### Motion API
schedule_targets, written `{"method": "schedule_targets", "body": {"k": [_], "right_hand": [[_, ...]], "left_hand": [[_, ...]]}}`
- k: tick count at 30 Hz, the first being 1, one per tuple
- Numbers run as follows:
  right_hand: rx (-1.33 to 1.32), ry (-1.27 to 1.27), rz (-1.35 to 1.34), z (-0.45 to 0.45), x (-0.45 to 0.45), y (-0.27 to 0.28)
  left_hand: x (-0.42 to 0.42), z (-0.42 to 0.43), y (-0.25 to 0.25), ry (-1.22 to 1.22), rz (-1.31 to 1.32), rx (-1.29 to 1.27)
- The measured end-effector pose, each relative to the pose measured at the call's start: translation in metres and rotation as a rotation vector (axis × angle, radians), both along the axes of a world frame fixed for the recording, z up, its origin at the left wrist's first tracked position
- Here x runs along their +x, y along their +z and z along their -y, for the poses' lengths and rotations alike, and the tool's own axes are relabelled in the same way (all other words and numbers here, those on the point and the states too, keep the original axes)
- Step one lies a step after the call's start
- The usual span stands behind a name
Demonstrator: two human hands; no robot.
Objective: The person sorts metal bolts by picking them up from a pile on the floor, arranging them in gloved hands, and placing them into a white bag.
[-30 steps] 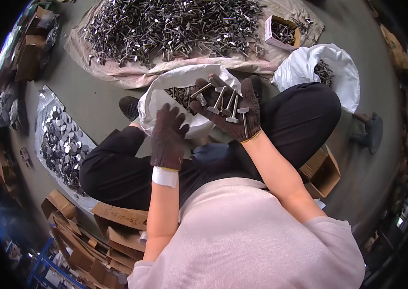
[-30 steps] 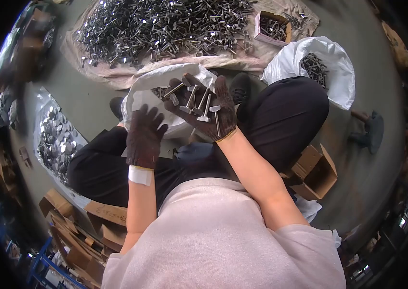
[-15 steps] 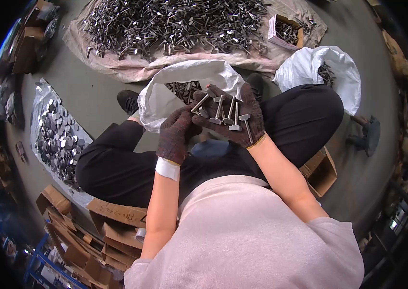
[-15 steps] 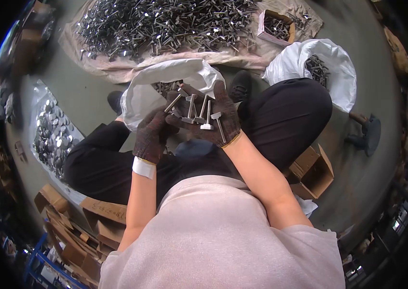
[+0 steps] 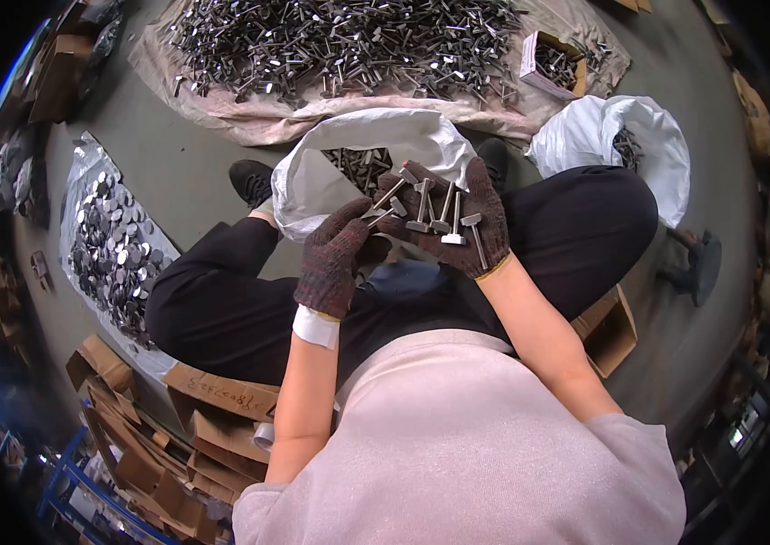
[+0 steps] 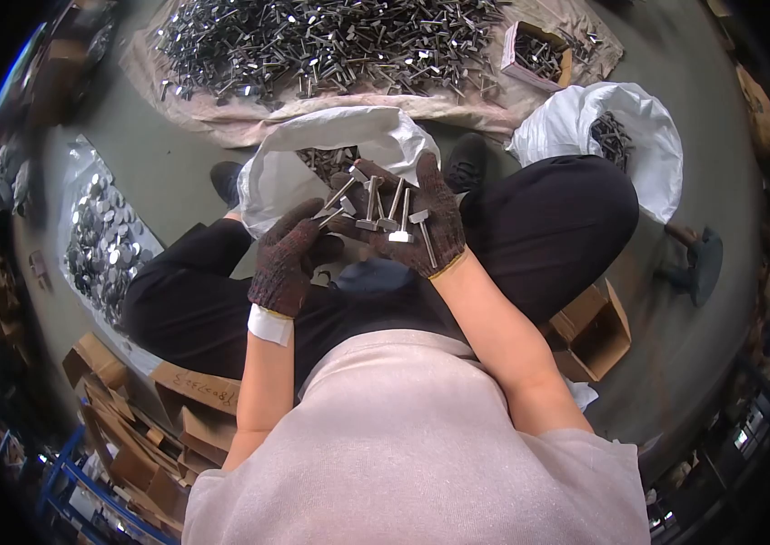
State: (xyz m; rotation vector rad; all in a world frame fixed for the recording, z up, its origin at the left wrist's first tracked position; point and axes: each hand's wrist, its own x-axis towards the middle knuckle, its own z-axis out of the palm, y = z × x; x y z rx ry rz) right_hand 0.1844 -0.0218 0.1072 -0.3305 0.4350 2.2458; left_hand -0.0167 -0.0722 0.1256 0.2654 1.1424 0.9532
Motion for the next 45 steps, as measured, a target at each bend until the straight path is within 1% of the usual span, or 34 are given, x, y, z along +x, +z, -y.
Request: {"method": "schedule_targets", "body": {"k": [2, 4, 5, 7, 8, 9, 10, 11, 12, 13, 14, 15, 17, 19, 21, 23, 24, 25, 26, 28, 29, 31, 32, 33, 34, 35, 36, 37, 38, 39, 41, 43, 44, 45], "right_hand": [[0.011, 0.017, -0.002, -0.004, -0.004, -0.005], [0.037, 0.011, -0.090, -0.011, -0.007, -0.017], [0.002, 0.046, 0.084, -0.018, -0.008, -0.007], [-0.070, 0.231, 0.788, -0.037, -0.024, 0.005], [-0.061, 0.246, 0.783, -0.040, -0.024, 0.001], [0.003, 0.206, 0.738, -0.041, -0.016, -0.006], [0.067, 0.174, 0.687, -0.043, -0.007, -0.014], [0.127, 0.199, 0.503, -0.043, 0.003, -0.019], [0.188, 0.241, 0.301, -0.045, 0.012, -0.026], [0.260, 0.217, 0.127, -0.043, 0.018, -0.038], [0.308, 0.239, -0.097, -0.047, 0.016, -0.035], [0.309, 0.276, 0.152, -0.047, 0.020, -0.039], [0.172, 0.320, 0.319, -0.053, 0.016, -0.020], [0.269, 0.390, 0.431, -0.061, 0.006, -0.011], [0.365, 0.381, 0.724, -0.059, -0.020, 0.011], [0.523, 0.401, 0.729, -0.042, -0.071, 0.056], [0.907, 0.366, 0.956, -0.018, -0.109, 0.088], [1.300, 0.303, 1.166, 0.006, -0.140, 0.113], [1.605, 0.303, 1.148, 0.026, -0.161, 0.129], [2.124, 0.257, 1.067, 0.058, -0.198, 0.147], [2.328, 0.223, 1.019, 0.069, -0.214, 0.152], [2.375, 0.127, 1.013, 0.091, -0.229, 0.146], [2.460, 0.157, 1.101, 0.094, -0.233, 0.148], [2.467, 0.155, 1.102, 0.102, -0.235, 0.151], [2.444, 0.382, 1.089, 0.112, -0.236, 0.154], [2.404, 0.613, 1.067, 0.123, -0.237, 0.156], [2.389, 0.753, 0.731, 0.131, -0.239, 0.158], [2.340, 0.870, 0.394, 0.138, -0.241, 0.160], [2.198, 0.843, 0.239, 0.150, -0.237, 0.145], [2.196, 1.056, 0.102, 0.150, -0.227, 0.137], [1.633, 1.770, -0.062, 0.126, -0.218, 0.146], [1.469, 1.647, -0.089, 0.131, -0.210, 0.132], [1.309, 1.520, -0.114, 0.133, -0.209, 0.128], [1.317, 1.521, -0.114, 0.132, -0.212, 0.131]], "left_hand": [[-0.003, -0.001, 0.003, 0.005, -0.003, 0.023], [-0.007, -0.006, 0.012, -0.021, -0.239, 0.117], [-0.013, -0.005, 0.024, -0.017, -0.385, 0.129], [-0.029, -0.003, 0.067, 0.089, -0.658, 0.230], [-0.057, 0.004, 0.081, 0.064, -0.781, 0.345], [-0.075, 0.019, 0.093, 0.257, -0.614, 0.563], [-0.108, 0.035, 0.106, 0.315, -0.731, 0.593], [-0.131, 0.049, 0.107, 0.731, -0.530, 0.670], [-0.148, 0.064, 0.134, 0.706, -0.823, 0.575], [-0.187, 0.093, 0.125, 0.710, -0.977, 0.695], [-0.226, 0.127, 0.108, 0.763, -1.187, 0.589], [-0.252, 0.162, 0.098, 0.815, -1.392, 0.458], [-0.246, 0.201, 0.095, 1.241, -1.342, 0.068], [-0.233, 0.234, 0.104, 1.627, -0.755, 0.040], [-0.199, 0.243, 0.119, 1.632, -0.731, -0.167], [-0.155, 0.237, 0.122, 1.333, -0.722, -0.062], [-0.129, 0.221, 0.129, 1.129, -0.852, -0.102], [-0.114, 0.212, 0.140, 0.803, -0.835, 0.225], [-0.105, 0.204, 0.128, 0.631, -0.784, 0.497], [-0.090, 0.178, 0.162, 0.312, -0.541, 0.149], [-0.085, 0.176, 0.154, 0.331, -0.548, 0.157], [-0.082, 0.181, 0.126, 0.560, -0.690, 0.340], [-0.089, 0.186, 0.122, 0.597, -0.989, 0.486], [-0.090, 0.194, 0.124, 0.763, -0.827, 0.387], [-0.092, 0.205, 0.130, 0.920, -0.656, 0.283], [-0.108, 0.221, 0.126, 0.965, -0.812, 0.268], [-0.121, 0.228, 0.120, 1.118, -0.865, 0.288], [-0.124, 0.239, 0.125, 1.126, -0.865, 0.287], [-0.130, 0.250, 0.133, 1.078, -0.940, 0.191], [-0.135, 0.256, 0.138, 1.026, -1.012, 0.095], [-0.136, 0.265, 0.132, 1.082, -0.994, 0.143], [-0.140, 0.276, 0.116, 1.134, -0.971, 0.197], [-0.150, 0.285, 0.104, 1.288, -0.896, 0.110], [-0.163, 0.297, 0.088, 1.441, -0.813, 0.022]]}}
